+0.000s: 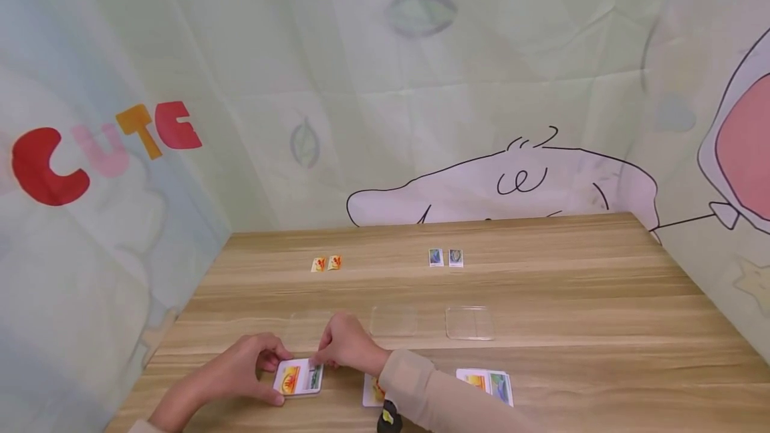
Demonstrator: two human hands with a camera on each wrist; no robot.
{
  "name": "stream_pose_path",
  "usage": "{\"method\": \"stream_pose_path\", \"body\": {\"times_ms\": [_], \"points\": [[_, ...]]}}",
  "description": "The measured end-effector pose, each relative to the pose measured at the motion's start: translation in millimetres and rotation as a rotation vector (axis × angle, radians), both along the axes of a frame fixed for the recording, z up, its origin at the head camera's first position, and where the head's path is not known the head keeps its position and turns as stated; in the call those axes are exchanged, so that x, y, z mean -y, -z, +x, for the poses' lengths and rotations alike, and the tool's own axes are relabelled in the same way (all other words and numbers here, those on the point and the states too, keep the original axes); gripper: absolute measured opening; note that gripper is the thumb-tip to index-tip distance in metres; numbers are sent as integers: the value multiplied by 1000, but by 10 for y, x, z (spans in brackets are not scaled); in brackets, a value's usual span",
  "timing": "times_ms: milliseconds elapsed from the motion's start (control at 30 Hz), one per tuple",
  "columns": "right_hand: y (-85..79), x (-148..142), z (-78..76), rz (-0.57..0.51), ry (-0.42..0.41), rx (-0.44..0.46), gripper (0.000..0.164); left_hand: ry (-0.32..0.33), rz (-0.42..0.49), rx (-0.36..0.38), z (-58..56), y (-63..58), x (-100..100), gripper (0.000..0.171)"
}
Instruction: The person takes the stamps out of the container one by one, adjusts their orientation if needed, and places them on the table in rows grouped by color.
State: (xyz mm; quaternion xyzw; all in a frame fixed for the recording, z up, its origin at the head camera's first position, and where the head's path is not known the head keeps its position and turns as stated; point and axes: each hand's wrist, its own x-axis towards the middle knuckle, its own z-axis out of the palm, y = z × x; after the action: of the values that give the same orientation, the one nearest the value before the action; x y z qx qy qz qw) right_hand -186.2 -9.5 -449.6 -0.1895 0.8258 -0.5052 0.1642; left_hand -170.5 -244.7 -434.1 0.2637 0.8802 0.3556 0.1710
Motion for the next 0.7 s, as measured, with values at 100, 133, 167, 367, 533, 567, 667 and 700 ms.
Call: {"method": "stream_pose_path", "body": {"times_ms": [100,133,167,367,533,567,667,700], "points": [[6,6,4,2,-1,-15,21,-1,1,0,2,-3,1,47],[8,7,4,3,-3,-20,21,0,4,1,2,-3,3,47],[12,9,4,4,-4,-24,22,0,7,2,3,-2,5,47],[25,18,11,7,-4,-57,24,6,15,0,-1,7,9,47],[37,37,17,32,9,-104,25,7,15,3,-2,8,8,47],[39,40,18,37,8,-112,25,7,15,3,-2,7,8,47],[52,45,13,52,2,-143,24,7,14,2,-2,5,7,47],[56,45,12,54,-1,-150,23,7,13,2,-3,6,7,47]]}}
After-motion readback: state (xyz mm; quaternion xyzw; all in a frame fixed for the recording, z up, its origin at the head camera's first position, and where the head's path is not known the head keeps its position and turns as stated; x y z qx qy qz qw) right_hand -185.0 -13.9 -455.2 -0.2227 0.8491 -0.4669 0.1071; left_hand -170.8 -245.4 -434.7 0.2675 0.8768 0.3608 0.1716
